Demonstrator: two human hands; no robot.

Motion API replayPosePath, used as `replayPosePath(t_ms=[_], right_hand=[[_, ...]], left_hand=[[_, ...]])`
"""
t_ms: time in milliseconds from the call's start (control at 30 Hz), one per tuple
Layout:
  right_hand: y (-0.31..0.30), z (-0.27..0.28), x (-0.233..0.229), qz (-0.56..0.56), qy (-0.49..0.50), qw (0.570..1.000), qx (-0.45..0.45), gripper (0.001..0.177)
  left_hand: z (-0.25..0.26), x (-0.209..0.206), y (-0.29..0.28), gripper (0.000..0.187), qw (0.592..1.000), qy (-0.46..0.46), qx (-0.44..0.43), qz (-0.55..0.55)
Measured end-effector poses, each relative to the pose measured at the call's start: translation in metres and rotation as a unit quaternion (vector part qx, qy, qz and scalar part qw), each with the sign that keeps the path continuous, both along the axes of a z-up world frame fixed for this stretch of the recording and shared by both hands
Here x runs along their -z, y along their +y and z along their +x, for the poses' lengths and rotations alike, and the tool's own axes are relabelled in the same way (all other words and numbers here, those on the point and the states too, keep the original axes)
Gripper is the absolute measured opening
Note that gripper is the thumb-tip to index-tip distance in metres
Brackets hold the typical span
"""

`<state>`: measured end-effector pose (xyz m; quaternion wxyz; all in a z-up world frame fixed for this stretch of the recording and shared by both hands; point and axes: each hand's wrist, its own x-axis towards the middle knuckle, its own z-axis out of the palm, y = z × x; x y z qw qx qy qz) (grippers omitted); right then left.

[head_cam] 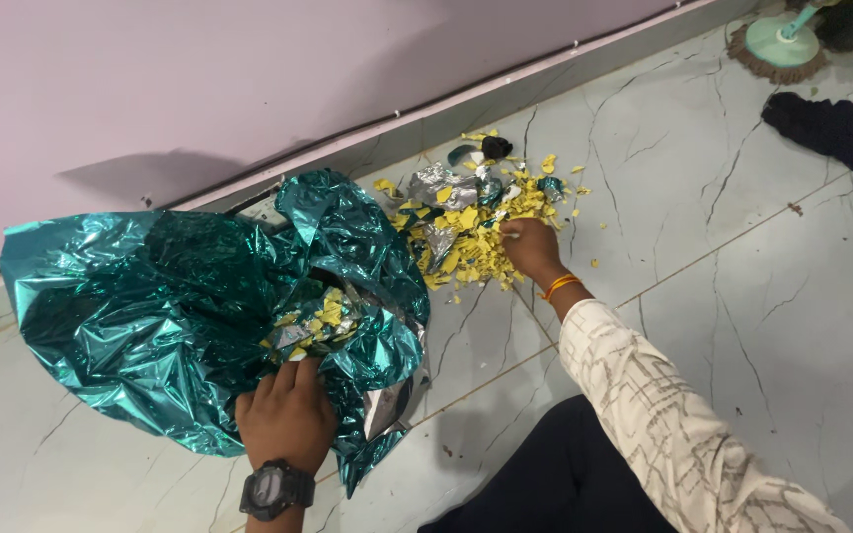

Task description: The person sits on a tiled floor and uses their hands to pick up small pieces of yellow and silver confetti, placing them into a teal plastic bag. The person repeatedly scoops debris from the floor into the bag.

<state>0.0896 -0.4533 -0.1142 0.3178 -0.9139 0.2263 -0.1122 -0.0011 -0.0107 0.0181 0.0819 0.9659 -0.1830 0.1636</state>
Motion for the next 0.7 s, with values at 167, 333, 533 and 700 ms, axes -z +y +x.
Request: replayPosePath(t_ms=[167,333,533,700], right_hand=[[0.003,-0.002,-0.015,0.053,-0.075,0.996,0.012,0.016],[0.016,-0.004,-0.036,0.312,-0.149,0.938,-0.024,0.020],[0.062,-0.017,-0.100,0.492,-0.128,0.859,-0.060,0.022],[0.138,-0.039,-0.153,0.515,-0.143,0.817,-0.217,0.028]], left_hand=[[0.000,-0.001,-0.001,0.027,1.000,0.009,-0.006,0.000],[0.000,0.000,0.000,0.024,1.000,-0.003,-0.003,-0.009],[0.000,0.003,0.001,0.027,0.999,-0.029,0.003,-0.037],[0.000,0.006,0.005,0.025,0.997,-0.030,0.022,-0.075]])
